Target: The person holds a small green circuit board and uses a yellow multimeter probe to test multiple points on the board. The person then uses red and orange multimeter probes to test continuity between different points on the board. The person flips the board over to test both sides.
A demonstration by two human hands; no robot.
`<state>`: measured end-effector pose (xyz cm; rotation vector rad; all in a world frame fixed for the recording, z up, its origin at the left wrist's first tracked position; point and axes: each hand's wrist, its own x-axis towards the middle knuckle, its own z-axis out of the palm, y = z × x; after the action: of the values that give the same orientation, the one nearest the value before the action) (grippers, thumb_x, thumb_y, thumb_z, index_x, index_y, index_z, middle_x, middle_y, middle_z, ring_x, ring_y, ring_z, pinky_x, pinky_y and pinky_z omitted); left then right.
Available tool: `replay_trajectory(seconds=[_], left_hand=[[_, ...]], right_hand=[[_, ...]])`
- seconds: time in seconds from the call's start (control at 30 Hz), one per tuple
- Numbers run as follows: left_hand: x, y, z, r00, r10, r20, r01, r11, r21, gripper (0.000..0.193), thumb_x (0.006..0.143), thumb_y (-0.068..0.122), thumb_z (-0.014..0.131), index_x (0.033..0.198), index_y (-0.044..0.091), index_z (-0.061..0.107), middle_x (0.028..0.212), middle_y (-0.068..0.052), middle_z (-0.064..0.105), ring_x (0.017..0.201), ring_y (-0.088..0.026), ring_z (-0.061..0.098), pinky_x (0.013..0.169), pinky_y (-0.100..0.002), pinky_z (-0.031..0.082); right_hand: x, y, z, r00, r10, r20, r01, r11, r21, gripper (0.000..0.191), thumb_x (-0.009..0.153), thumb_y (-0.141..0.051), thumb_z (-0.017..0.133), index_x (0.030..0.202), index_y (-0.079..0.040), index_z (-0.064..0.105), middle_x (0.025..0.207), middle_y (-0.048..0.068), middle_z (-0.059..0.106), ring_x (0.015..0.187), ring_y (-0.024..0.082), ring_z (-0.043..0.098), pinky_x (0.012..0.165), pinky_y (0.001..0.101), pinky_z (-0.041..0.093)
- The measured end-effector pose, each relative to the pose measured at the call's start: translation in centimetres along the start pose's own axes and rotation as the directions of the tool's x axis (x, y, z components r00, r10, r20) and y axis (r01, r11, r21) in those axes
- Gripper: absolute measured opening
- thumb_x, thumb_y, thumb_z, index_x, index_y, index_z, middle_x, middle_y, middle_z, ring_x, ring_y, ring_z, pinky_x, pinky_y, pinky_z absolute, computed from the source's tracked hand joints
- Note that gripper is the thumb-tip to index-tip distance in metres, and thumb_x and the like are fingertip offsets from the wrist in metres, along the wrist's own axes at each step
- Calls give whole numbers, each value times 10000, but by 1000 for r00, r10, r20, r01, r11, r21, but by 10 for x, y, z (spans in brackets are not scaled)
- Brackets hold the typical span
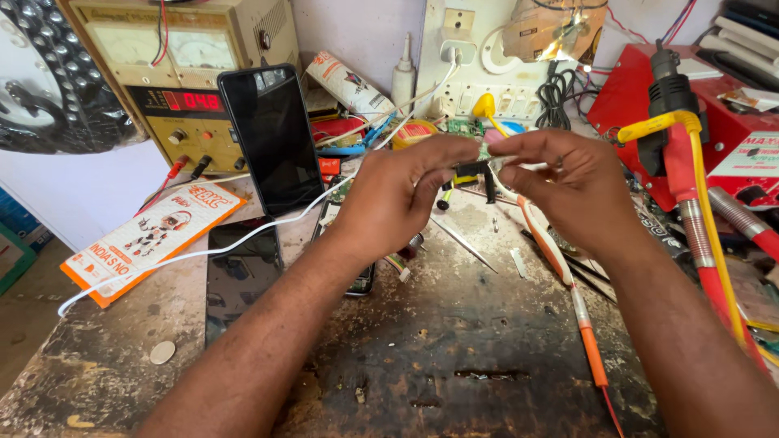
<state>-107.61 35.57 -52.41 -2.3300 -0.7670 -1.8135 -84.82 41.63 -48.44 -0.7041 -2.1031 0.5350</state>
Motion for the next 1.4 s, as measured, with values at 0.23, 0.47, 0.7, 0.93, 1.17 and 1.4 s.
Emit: replay_trajectory(seconds=[0.23, 0.47, 0.7, 0.93, 1.17, 1.4], left_hand=[[-2, -2, -7, 898, -286, 333, 235, 954, 186, 409, 857, 36, 734, 1246, 150, 683, 1160, -76, 753, 1045, -282, 734, 898, -423, 570], [-4, 0, -7, 813, -233, 534, 158, 970, 183, 491, 546, 252, 972, 953, 142, 721, 1488, -149, 505, 1366, -397, 440, 1058, -518, 370], [-6, 8, -2, 740, -200, 642, 176, 979, 102, 652, 585, 456, 939, 1059, 131, 630, 1569, -238, 414, 1417, -416, 419, 1115, -518, 364], [-14, 8, 9, 755, -129, 643, 22, 985, 172, 441, 756, 400, 911, 1091, 219, 690, 1551, -247, 430, 1437, -493, 309, 1136, -640, 203], [-15, 3, 17, 805, -315, 502, 170, 934, 313, 821, 628, 595, 868, 1208, 91, 579, 1212, -157, 606, 1199, -387, 538, 1043, -522, 401], [-21, -3, 28, 760, -417, 499, 214, 885, 414, 899, 661, 748, 765, 1248, 87, 600, 1287, -171, 595, 1255, -376, 522, 1057, -599, 338]], right_hand=[[-40, 8, 5, 986, -167, 25, 168, 947, -274, 130, 916, -57, 790, 1044, -82, 789, 995, 35, 795, 860, 74, 751, 745, 226, 615], [-63, 16, 12, 987, -105, 119, 137, 941, -310, 51, 851, -34, 796, 881, -45, 756, 1017, 47, 810, 791, 96, 751, 688, 258, 595], [-59, 47, 7, 985, -21, 174, 56, 978, -200, 94, 862, 5, 746, 934, -56, 740, 1149, 57, 785, 975, 123, 756, 816, 266, 617], [-49, 12, 11, 993, -99, 63, 117, 874, -472, 160, 907, -42, 708, 1036, -105, 779, 1119, 91, 784, 933, 193, 766, 761, 335, 596], [-86, -46, -23, 652, 756, -63, -418, 289, -861, 387, 909, -433, 780, 1136, -137, 678, 881, 90, 815, 774, 230, 781, 750, 355, 595], [-119, -20, -46, 755, 656, -12, -520, 587, -620, 323, 842, -261, 785, 1116, -114, 697, 787, 48, 727, 728, 180, 702, 674, 352, 580]])
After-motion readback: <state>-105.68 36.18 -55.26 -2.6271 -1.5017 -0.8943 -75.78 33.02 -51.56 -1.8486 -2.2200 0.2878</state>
